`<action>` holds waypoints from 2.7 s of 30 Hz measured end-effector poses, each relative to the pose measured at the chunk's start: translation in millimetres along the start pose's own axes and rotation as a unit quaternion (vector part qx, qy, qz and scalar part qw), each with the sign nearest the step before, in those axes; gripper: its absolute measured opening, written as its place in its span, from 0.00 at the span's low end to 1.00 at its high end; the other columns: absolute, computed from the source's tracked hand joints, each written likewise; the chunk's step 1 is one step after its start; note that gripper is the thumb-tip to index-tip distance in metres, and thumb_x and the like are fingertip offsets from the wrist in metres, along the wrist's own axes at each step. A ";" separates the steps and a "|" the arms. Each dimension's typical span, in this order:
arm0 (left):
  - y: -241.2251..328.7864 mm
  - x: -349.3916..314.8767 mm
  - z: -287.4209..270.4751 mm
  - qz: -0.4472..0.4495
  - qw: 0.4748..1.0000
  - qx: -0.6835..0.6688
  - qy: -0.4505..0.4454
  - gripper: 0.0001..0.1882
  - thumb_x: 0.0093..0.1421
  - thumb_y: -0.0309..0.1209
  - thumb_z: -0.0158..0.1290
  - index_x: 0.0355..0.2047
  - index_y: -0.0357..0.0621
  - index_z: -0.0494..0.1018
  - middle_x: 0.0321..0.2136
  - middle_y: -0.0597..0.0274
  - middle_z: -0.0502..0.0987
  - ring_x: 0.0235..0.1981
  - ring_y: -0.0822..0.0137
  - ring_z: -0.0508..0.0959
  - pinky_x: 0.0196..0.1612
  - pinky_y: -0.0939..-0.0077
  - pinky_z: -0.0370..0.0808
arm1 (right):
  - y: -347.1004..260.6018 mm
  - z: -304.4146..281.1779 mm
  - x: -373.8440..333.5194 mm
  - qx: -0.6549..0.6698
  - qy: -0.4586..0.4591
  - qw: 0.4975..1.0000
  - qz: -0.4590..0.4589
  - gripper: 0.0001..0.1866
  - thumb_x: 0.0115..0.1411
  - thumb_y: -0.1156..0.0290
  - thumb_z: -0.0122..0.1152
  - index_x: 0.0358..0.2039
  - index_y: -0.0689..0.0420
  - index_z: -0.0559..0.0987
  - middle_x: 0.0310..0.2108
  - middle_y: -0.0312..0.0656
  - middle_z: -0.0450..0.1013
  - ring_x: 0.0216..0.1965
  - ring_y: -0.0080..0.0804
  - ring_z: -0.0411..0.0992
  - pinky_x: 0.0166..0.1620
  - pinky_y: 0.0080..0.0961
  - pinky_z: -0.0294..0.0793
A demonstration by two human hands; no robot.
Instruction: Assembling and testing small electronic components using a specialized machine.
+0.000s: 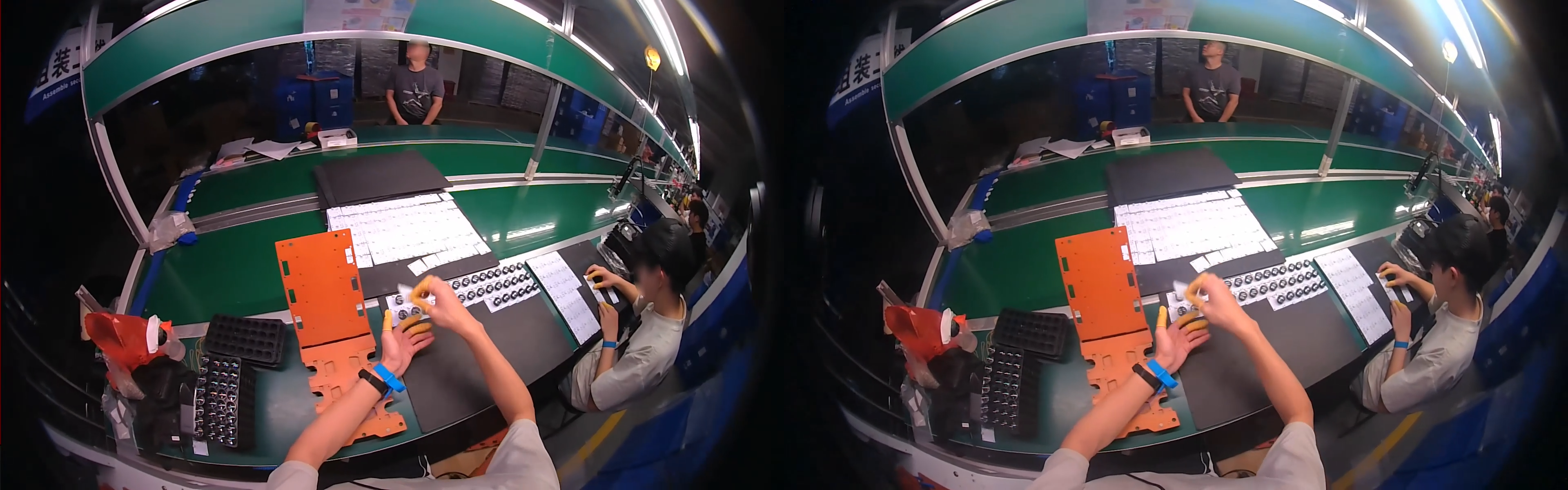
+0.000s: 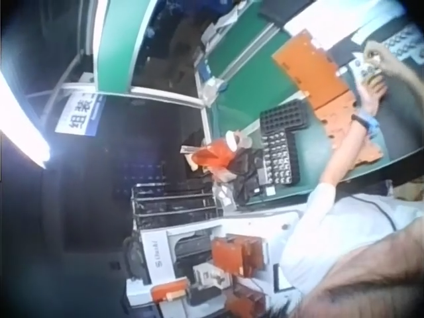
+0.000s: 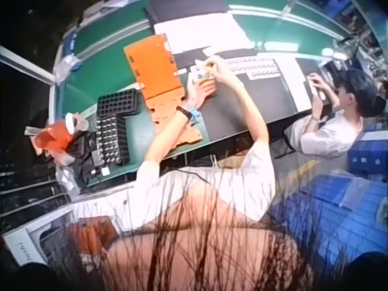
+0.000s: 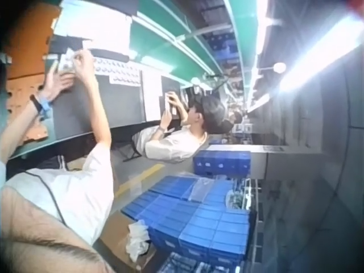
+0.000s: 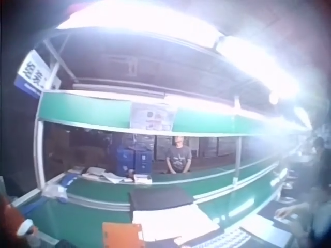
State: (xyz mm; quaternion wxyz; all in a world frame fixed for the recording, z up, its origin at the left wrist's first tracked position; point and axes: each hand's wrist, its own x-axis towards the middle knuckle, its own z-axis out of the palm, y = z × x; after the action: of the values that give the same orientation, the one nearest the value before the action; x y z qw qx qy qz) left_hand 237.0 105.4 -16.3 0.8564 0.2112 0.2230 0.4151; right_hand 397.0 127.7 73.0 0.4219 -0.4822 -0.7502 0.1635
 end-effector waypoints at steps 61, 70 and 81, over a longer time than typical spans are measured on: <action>8.1 8.6 -9.9 -0.129 0.991 0.010 -0.029 0.19 0.73 0.40 0.45 0.52 0.40 0.76 0.44 0.56 0.82 0.34 0.66 0.81 0.38 0.74 0.81 | 171.3 -2.5 63.8 -0.346 0.028 0.937 0.043 0.04 0.48 0.77 0.64 0.26 0.56 0.84 0.31 0.49 0.79 0.38 0.50 0.77 0.45 0.44 0.76; -2.6 8.6 -11.5 -0.090 0.993 0.043 -0.062 0.19 0.75 0.37 0.42 0.59 0.38 0.71 0.51 0.50 0.80 0.41 0.64 0.82 0.49 0.70 0.82 | 158.7 -12.6 59.2 -0.326 -0.006 0.944 0.037 0.06 0.49 0.76 0.61 0.27 0.57 0.84 0.31 0.50 0.78 0.38 0.50 0.77 0.45 0.43 0.77; 13.1 -5.2 12.2 -0.067 0.995 -0.068 -0.024 0.41 0.70 0.63 0.34 0.63 0.37 0.67 0.57 0.47 0.75 0.54 0.49 0.77 0.60 0.55 0.75 | -40.7 -40.6 -10.9 -0.153 -0.064 0.985 -0.038 0.09 0.55 0.68 0.70 0.32 0.59 0.81 0.31 0.46 0.76 0.36 0.42 0.76 0.40 0.36 0.76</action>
State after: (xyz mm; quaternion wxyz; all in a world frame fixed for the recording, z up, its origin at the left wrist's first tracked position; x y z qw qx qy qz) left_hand 232.8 106.5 1.9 0.8998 0.1473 0.1871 0.3655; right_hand 407.2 92.1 118.3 0.3002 -0.5011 -0.8093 0.0610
